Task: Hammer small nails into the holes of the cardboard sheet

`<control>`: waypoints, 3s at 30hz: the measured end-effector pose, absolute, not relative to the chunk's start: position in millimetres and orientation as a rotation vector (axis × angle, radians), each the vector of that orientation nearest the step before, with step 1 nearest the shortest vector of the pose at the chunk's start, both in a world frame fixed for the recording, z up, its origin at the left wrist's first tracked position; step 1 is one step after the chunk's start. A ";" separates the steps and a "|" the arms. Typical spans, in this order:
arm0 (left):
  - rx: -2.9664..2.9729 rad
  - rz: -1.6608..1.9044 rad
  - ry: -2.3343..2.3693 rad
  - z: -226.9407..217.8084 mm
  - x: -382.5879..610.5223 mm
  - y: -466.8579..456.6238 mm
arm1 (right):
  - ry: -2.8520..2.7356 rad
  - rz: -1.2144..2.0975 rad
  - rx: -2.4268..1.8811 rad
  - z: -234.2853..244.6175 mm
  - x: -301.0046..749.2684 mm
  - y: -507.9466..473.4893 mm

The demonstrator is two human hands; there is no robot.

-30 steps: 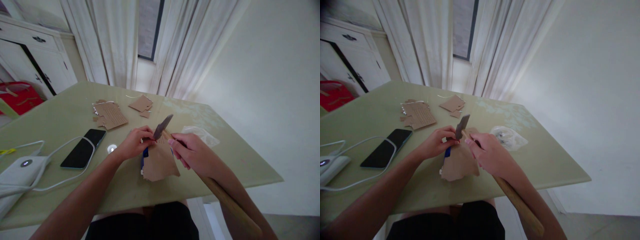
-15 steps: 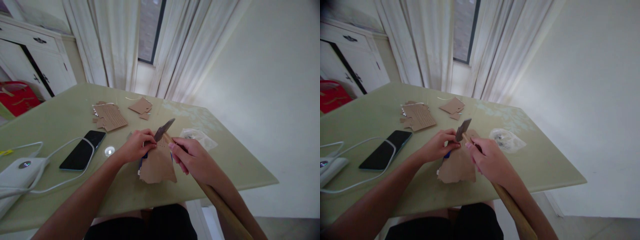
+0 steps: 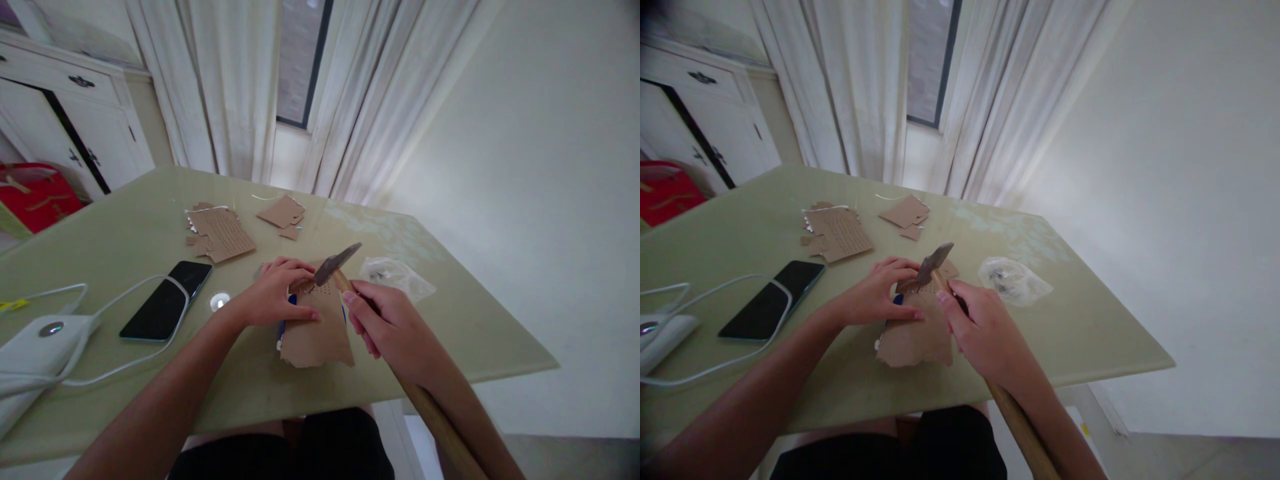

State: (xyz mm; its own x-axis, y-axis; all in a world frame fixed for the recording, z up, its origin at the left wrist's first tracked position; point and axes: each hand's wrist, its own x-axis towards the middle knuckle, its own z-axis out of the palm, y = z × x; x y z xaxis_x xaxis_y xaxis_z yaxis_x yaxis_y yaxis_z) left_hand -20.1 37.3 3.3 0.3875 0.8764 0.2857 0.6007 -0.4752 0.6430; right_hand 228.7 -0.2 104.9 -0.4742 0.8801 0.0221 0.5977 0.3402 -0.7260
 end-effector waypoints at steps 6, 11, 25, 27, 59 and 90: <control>2.226 0.879 1.270 1.2 -19.9 37.4 | -2.228 0.916 -1.260 97.8 220.3 3.7; 2.221 0.882 1.257 -0.6 -20.1 38.0 | -2.264 0.886 -1.274 96.6 221.6 4.6; 2.196 0.868 1.302 1.2 -15.9 33.0 | -2.197 1.228 -1.284 82.2 231.5 23.8; 2.190 0.896 1.283 1.3 -17.4 34.2 | -1.998 1.354 -1.225 78.8 238.0 38.7; 1.816 0.648 2.419 -26.7 -80.1 55.4 | -0.601 2.056 -0.703 -22.4 238.8 130.1; 2.057 1.211 1.252 -4.1 -14.1 27.5 | -0.643 2.033 -0.782 -21.1 232.1 126.7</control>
